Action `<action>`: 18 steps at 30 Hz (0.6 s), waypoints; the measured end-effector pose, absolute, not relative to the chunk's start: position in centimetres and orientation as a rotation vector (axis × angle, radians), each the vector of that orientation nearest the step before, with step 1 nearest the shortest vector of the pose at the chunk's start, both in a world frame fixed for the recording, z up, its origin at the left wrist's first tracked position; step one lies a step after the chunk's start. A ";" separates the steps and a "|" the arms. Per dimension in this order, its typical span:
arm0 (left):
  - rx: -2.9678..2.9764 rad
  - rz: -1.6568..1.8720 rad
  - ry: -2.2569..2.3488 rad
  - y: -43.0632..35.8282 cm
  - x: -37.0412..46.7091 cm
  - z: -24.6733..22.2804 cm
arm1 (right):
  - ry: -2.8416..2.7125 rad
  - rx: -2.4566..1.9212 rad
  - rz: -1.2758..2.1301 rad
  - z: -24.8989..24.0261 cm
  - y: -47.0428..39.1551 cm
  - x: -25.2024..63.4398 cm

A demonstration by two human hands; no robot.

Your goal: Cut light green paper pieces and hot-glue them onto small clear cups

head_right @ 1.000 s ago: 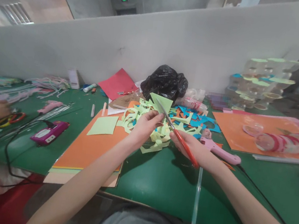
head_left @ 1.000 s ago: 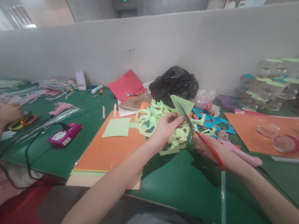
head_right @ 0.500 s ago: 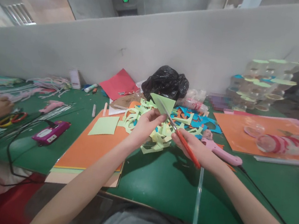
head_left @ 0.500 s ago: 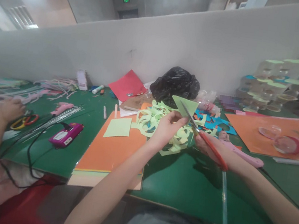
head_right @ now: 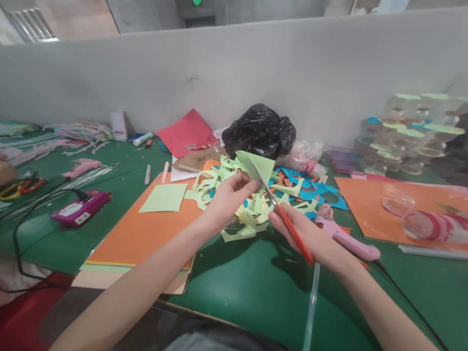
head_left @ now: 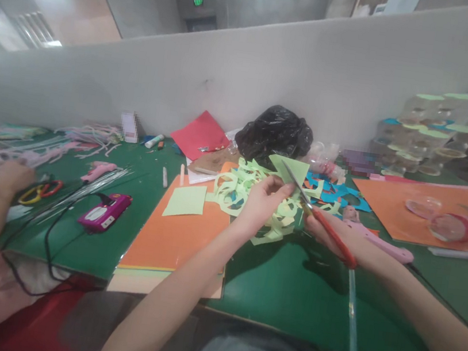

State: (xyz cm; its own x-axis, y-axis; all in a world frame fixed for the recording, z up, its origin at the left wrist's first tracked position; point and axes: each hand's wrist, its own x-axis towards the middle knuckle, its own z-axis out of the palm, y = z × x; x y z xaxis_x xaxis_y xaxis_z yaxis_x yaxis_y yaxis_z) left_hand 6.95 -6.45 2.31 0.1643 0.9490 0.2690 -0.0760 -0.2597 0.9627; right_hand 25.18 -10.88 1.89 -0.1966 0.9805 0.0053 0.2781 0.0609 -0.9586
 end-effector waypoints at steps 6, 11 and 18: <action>1.470 1.265 0.882 -6.5 7.1 2.1 | -1.511 -1.199 1.376 0.1 -9.5 26.6; 1.459 1.339 0.901 -6.2 7.0 2.2 | -1.509 -1.154 1.407 -1.8 -8.5 27.9; 1.507 1.304 0.940 -6.4 6.7 2.3 | -1.422 -1.095 1.470 -1.8 -8.1 27.7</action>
